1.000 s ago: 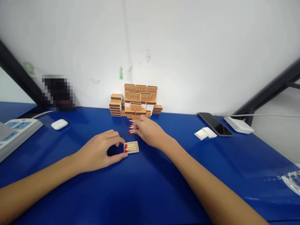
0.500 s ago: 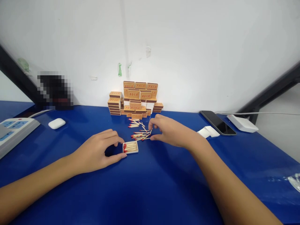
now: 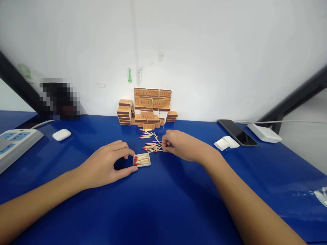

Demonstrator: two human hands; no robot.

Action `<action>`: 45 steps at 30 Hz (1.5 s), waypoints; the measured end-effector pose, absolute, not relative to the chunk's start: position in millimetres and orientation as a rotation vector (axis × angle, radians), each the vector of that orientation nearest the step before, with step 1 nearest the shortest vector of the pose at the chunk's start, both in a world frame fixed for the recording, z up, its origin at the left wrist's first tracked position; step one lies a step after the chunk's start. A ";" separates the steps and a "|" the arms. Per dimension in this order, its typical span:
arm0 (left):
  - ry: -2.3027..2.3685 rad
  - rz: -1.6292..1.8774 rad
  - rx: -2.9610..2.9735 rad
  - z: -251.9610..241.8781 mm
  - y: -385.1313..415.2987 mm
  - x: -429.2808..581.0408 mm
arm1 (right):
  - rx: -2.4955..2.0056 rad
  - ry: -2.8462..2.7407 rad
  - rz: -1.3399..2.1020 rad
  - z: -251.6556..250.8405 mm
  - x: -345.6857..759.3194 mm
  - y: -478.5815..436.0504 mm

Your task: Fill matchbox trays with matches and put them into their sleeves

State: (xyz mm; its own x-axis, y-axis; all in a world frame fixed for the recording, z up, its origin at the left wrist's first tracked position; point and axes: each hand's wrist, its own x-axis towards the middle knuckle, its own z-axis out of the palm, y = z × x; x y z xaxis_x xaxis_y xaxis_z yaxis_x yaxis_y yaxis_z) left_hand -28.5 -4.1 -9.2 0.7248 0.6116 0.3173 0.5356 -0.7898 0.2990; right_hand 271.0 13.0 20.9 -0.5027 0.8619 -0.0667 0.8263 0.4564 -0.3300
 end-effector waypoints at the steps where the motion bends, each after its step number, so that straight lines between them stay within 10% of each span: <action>1: 0.923 0.602 2.741 -9.2 -4.2 -28.7 | -1.494 -2.585 0.492 20.7 270.2 12.6; 45: 0.933 0.570 2.744 -8.6 -4.1 -27.8 | -1.523 -2.653 0.174 18.1 242.5 3.5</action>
